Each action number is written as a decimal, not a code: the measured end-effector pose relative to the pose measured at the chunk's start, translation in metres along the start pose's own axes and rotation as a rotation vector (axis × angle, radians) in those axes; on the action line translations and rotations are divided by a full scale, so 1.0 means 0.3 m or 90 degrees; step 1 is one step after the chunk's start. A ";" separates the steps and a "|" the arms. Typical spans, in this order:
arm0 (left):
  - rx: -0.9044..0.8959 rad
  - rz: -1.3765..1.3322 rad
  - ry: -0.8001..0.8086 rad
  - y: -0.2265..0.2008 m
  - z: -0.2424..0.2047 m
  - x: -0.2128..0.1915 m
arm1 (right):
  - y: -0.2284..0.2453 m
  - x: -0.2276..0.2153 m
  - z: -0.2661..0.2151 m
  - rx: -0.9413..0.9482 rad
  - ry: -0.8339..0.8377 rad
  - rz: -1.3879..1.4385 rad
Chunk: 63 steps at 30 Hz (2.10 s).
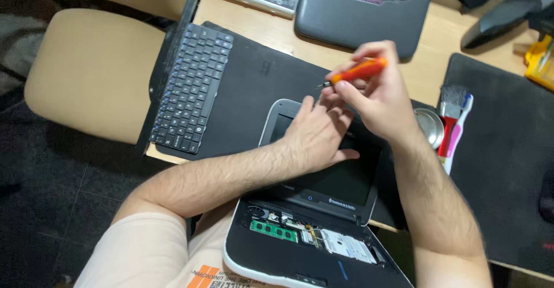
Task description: The person removes the keyboard from a laptop, then uses a screwdriver to remove screws from the screen bezel. They then detach and remove the bezel from the screen.
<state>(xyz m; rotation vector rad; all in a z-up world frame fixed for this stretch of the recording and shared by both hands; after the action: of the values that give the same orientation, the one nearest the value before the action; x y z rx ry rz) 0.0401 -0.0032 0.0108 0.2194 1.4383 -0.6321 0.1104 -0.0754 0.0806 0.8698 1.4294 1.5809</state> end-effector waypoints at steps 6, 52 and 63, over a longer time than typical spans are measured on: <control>0.031 -0.004 -0.095 -0.015 -0.034 0.053 | -0.030 0.143 0.162 0.025 0.162 -0.270; 0.061 -0.092 -0.061 0.010 -0.056 -0.185 | -0.061 0.401 0.206 0.023 0.452 -0.457; 0.055 -0.052 -0.076 0.006 -0.054 -0.122 | -0.171 0.363 0.244 0.037 0.415 -0.288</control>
<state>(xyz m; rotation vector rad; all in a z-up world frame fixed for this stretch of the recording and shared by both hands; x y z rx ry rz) 0.0272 0.0163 0.0433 0.1883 1.3119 -0.7634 0.1354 0.0556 0.0351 0.0151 1.9575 1.5266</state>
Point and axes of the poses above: each hand's wrist, its own z-axis towards the middle knuckle, its own x-axis out of the palm, y = z × x, the point moved 9 cm from there along z, towards the middle knuckle, and after that the axes turned 1 degree about -x, right-handed, at the moved point
